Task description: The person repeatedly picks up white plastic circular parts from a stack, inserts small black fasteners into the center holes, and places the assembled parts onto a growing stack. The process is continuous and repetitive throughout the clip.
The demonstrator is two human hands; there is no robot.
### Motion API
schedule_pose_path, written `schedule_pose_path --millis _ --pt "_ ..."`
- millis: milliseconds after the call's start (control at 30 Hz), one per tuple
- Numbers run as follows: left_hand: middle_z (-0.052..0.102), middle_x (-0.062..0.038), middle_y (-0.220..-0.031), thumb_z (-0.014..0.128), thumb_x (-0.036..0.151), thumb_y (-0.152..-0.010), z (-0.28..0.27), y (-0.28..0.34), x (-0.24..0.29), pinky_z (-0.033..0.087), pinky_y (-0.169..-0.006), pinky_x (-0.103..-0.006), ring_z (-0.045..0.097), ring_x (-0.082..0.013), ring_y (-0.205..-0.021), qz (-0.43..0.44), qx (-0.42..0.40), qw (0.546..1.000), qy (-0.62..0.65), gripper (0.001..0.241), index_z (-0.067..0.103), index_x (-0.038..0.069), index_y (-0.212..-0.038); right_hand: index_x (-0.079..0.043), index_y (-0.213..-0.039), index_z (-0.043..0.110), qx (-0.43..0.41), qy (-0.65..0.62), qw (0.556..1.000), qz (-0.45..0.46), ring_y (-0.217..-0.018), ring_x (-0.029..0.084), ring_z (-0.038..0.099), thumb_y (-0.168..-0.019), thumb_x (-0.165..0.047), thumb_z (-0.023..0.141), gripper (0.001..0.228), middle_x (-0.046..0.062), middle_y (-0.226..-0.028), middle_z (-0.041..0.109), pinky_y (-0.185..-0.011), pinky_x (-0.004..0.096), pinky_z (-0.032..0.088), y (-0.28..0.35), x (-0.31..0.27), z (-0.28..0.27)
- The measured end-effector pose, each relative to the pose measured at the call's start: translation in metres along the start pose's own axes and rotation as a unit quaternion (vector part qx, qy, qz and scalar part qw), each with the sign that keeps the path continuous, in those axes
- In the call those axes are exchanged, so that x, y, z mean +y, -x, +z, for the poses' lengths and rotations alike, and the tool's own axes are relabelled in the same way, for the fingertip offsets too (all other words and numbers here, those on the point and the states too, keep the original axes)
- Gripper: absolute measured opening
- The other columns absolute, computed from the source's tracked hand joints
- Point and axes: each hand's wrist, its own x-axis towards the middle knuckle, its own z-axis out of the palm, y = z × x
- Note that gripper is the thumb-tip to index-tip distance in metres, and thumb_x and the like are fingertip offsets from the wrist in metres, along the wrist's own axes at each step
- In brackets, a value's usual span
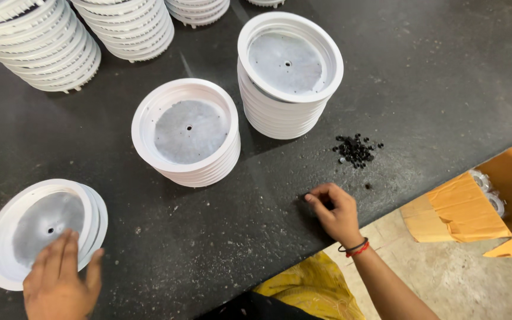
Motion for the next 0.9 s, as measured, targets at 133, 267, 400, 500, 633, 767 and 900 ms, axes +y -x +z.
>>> schedule_pose_path --millis 133,267,400,500,633,767,900 --pt "0.06 -0.02 -0.144 0.076 0.031 -0.092 -0.031 -0.032 0.046 0.045 -0.115 -0.0496 0.057 -0.0374 -0.138 0.021 0.066 0.988 0.135 0.059 0.061 -0.005 -0.136 -0.004 -0.093 0.074 0.088 0.058 0.993 -0.055 -0.078 0.014 0.067 -0.09 -0.011 0.078 0.008 0.007 -0.09 0.074 -0.072 0.028 0.053 -0.007 0.023 -0.026" --pt "0.059 -0.019 -0.148 0.072 0.028 -0.098 -0.041 -0.081 0.095 0.04 -0.121 -0.0528 0.052 -0.0371 -0.144 0.101 0.068 0.968 0.22 0.055 0.058 -0.004 -0.141 -0.003 -0.103 0.074 0.183 0.088 0.979 0.011 -0.083 0.015 0.068 -0.099 -0.014 0.078 0.012 0.009 -0.093 0.075 -0.079 0.028 0.055 -0.028 0.064 -0.068" --pt "0.066 -0.014 -0.122 0.074 0.026 -0.092 -0.033 -0.128 0.13 0.046 -0.105 -0.0501 0.061 -0.0311 -0.117 0.192 0.046 0.946 0.258 0.041 0.067 0.001 -0.124 -0.004 -0.109 0.075 0.17 0.113 0.977 0.061 -0.083 0.015 0.07 -0.099 -0.017 0.075 0.016 0.009 -0.096 0.075 -0.079 0.028 0.055 -0.045 0.097 -0.095" --pt "0.068 -0.008 -0.104 0.076 0.018 -0.09 -0.028 -0.144 0.141 0.052 -0.089 -0.0435 0.064 -0.0288 -0.099 0.217 0.028 0.922 0.318 0.023 0.073 0.007 -0.11 -0.007 -0.113 0.077 0.158 0.169 0.971 0.062 -0.079 0.019 0.068 -0.1 -0.02 0.075 0.019 0.01 -0.093 0.073 -0.075 0.03 0.053 -0.052 0.105 -0.097" --pt "0.068 -0.006 -0.1 0.077 0.01 -0.086 -0.027 -0.149 0.142 0.053 -0.082 -0.041 0.065 -0.0265 -0.093 0.232 0.08 0.915 0.32 0.019 0.073 0.007 -0.104 -0.014 -0.11 0.08 0.152 0.253 0.955 0.019 -0.077 0.022 0.067 -0.098 -0.023 0.076 0.015 0.007 -0.091 0.069 -0.071 0.033 0.052 -0.059 0.096 -0.087" --pt "0.067 -0.008 -0.1 0.08 0.011 -0.091 -0.042 -0.147 0.137 0.052 -0.079 -0.041 0.065 -0.0278 -0.092 0.181 0.145 0.91 0.343 0.018 0.071 0.004 -0.105 -0.017 -0.104 0.08 0.148 0.25 0.956 0.023 -0.075 0.021 0.067 -0.094 -0.026 0.078 0.014 0.003 -0.089 0.067 -0.069 0.033 0.053 -0.057 0.086 -0.083" --pt "0.068 -0.012 -0.118 0.066 0.023 -0.111 -0.068 -0.105 0.117 0.055 -0.09 -0.0358 0.065 -0.0236 -0.104 0.061 0.165 0.84 0.513 0.024 0.064 0.001 -0.121 -0.012 -0.105 0.078 0.169 0.192 0.966 0.037 -0.077 0.015 0.066 -0.095 -0.021 0.079 0.013 0.005 -0.093 0.071 -0.072 0.03 0.053 -0.054 0.095 -0.084"
